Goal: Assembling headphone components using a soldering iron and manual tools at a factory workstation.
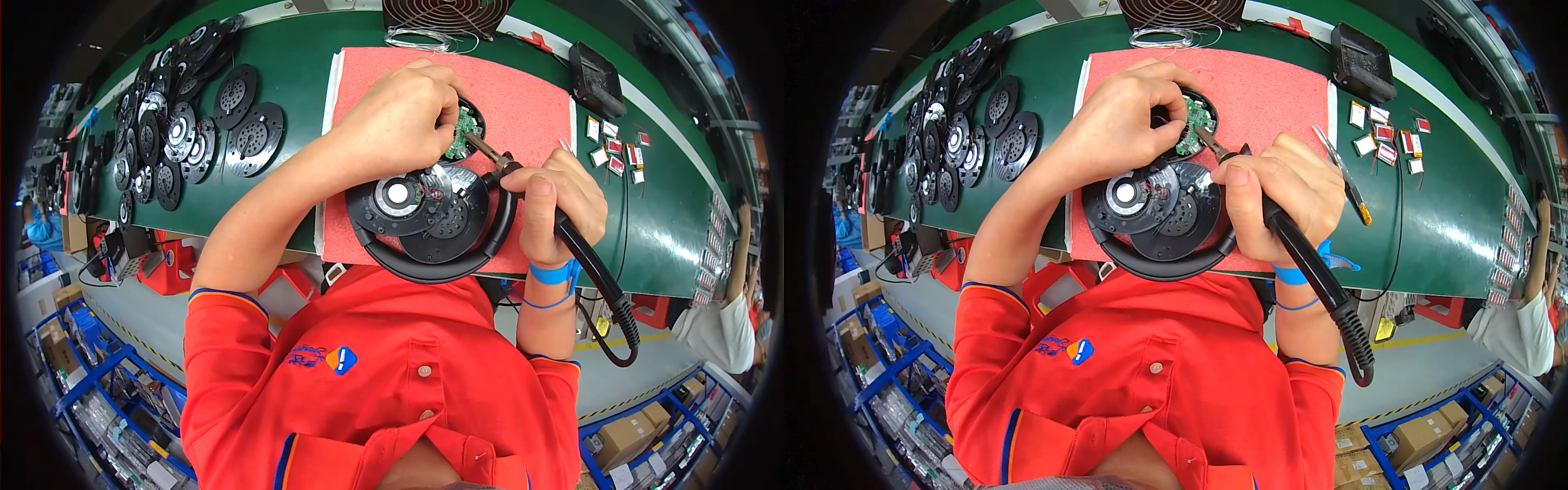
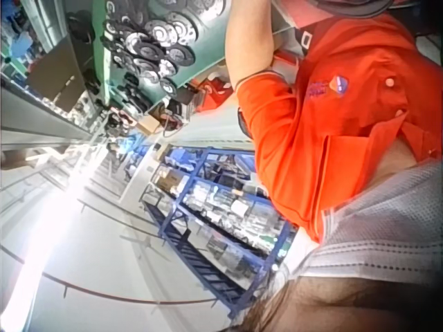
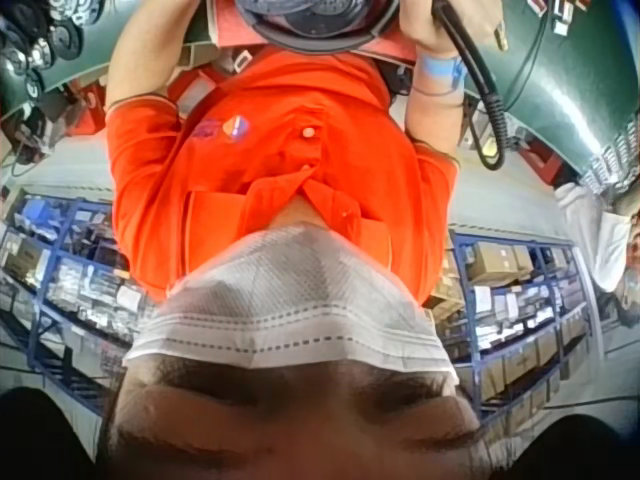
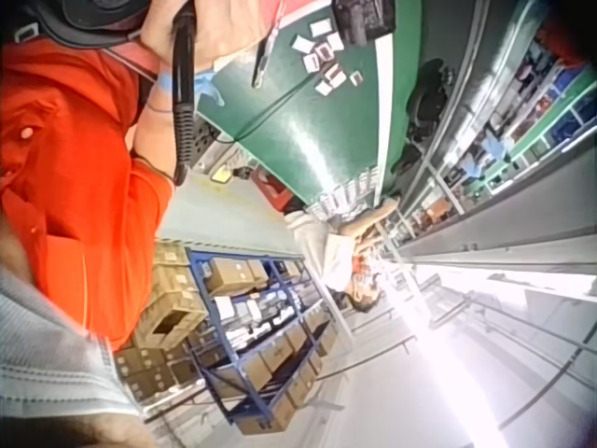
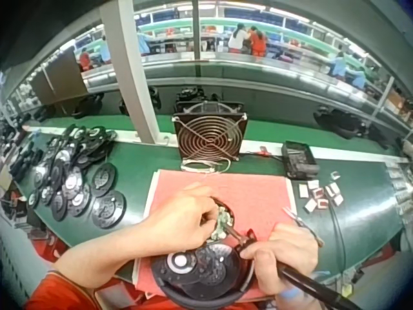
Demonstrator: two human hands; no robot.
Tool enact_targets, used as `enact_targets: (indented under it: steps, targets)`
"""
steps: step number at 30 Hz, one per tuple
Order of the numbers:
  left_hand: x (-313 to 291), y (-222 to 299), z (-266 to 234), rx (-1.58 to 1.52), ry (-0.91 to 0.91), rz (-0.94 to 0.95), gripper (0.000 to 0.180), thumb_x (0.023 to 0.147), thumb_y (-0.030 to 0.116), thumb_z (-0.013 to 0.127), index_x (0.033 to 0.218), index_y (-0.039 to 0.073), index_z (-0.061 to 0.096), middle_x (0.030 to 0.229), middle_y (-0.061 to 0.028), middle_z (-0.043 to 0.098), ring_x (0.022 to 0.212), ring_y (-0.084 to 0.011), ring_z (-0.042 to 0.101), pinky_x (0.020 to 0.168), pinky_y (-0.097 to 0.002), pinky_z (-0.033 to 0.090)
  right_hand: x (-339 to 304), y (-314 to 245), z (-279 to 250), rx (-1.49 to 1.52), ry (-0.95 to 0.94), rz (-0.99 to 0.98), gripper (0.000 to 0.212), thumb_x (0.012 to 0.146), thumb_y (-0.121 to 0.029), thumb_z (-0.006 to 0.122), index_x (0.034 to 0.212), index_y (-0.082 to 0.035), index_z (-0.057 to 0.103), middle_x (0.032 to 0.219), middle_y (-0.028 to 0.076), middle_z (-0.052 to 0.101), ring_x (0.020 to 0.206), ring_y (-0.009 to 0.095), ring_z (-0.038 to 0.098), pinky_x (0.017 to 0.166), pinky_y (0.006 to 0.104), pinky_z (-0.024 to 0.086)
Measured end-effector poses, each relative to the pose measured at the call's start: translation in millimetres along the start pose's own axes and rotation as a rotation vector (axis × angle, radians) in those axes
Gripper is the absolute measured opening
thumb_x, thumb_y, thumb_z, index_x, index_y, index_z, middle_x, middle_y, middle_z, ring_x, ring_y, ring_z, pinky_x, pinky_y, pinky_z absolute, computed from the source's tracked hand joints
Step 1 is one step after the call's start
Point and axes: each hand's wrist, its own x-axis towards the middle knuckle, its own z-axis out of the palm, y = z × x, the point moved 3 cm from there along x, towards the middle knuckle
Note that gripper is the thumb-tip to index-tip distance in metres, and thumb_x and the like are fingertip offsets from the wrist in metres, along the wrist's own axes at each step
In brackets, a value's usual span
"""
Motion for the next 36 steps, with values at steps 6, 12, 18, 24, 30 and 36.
enact_targets:
  steps: [6, 12, 18, 24, 30, 36]
  targets:
    - [0.4, -1.1, 1.1, 0.013, 0.022, -0.002, 0.007, 0.065, -0.001, 0.055, 0.062, -0.006, 0.060, 0.094, -0.0184, 0.065, 0.087, -0.0345, 0.059, 0.077, -0.0411, 0.048, 1.4, -0.3, 1.2, 0.002, 0.003, -0.002, 0.022, 0.082, -0.006, 0.052, 0.063, 0.003, 0.060, 0.056, 0.009, 0.058, 0.047, 0.016, 0.042, 0.045, 0.0298, 0.031]
    - [-0.7, -1.5, -1.0, -0.018, 0.006, 0.009, 0.005, 0.065, -0.001, 0.056, 0.063, -0.005, 0.059, 0.094, -0.0169, 0.064, 0.088, -0.0337, 0.058, 0.078, -0.0401, 0.048, 0.4, -0.4, -0.4, 0.018, 0.009, -0.012, 0.022, 0.082, -0.005, 0.052, 0.063, 0.003, 0.059, 0.056, 0.009, 0.058, 0.046, 0.016, 0.041, 0.045, 0.0297, 0.031]
    - [0.0, -1.5, -3.7, 0.007, -0.061, 0.037, 0.003, 0.067, 0.000, 0.060, 0.067, -0.003, 0.059, 0.098, -0.0149, 0.063, 0.090, -0.0317, 0.058, 0.079, -0.0381, 0.047, 1.1, -0.9, -0.2, 0.015, -0.014, -0.004, 0.023, 0.083, -0.005, 0.052, 0.063, 0.003, 0.059, 0.056, 0.008, 0.058, 0.046, 0.016, 0.041, 0.045, 0.0297, 0.030]
    - [0.5, 1.6, -3.7, 0.096, -0.082, 0.066, 0.004, 0.070, 0.000, 0.062, 0.070, -0.002, 0.059, 0.100, -0.0144, 0.063, 0.093, -0.0311, 0.058, 0.079, -0.0375, 0.048, 1.3, -0.5, 1.3, 0.017, -0.012, -0.012, 0.021, 0.082, -0.005, 0.053, 0.063, 0.002, 0.059, 0.056, 0.008, 0.058, 0.046, 0.016, 0.042, 0.044, 0.0299, 0.031]
    - [-1.2, 5.4, -2.4, 0.175, -0.039, 0.114, 0.004, 0.069, 0.001, 0.063, 0.069, -0.002, 0.059, 0.099, -0.0131, 0.062, 0.097, -0.0304, 0.056, 0.083, -0.0381, 0.046, 1.4, -0.7, 1.9, 0.020, -0.005, -0.025, 0.021, 0.082, -0.004, 0.053, 0.063, 0.002, 0.060, 0.056, 0.007, 0.057, 0.045, 0.017, 0.041, 0.044, 0.0299, 0.031]
    - [-1.9, 6.9, -2.3, 0.202, -0.032, 0.117, 0.005, 0.069, 0.001, 0.063, 0.070, -0.002, 0.059, 0.099, -0.0121, 0.062, 0.099, -0.0301, 0.055, 0.086, -0.0387, 0.045, 0.5, -1.4, -1.4, 0.024, 0.015, -0.011, 0.023, 0.083, -0.006, 0.052, 0.062, 0.003, 0.059, 0.055, 0.008, 0.057, 0.046, 0.016, 0.041, 0.045, 0.0293, 0.030]
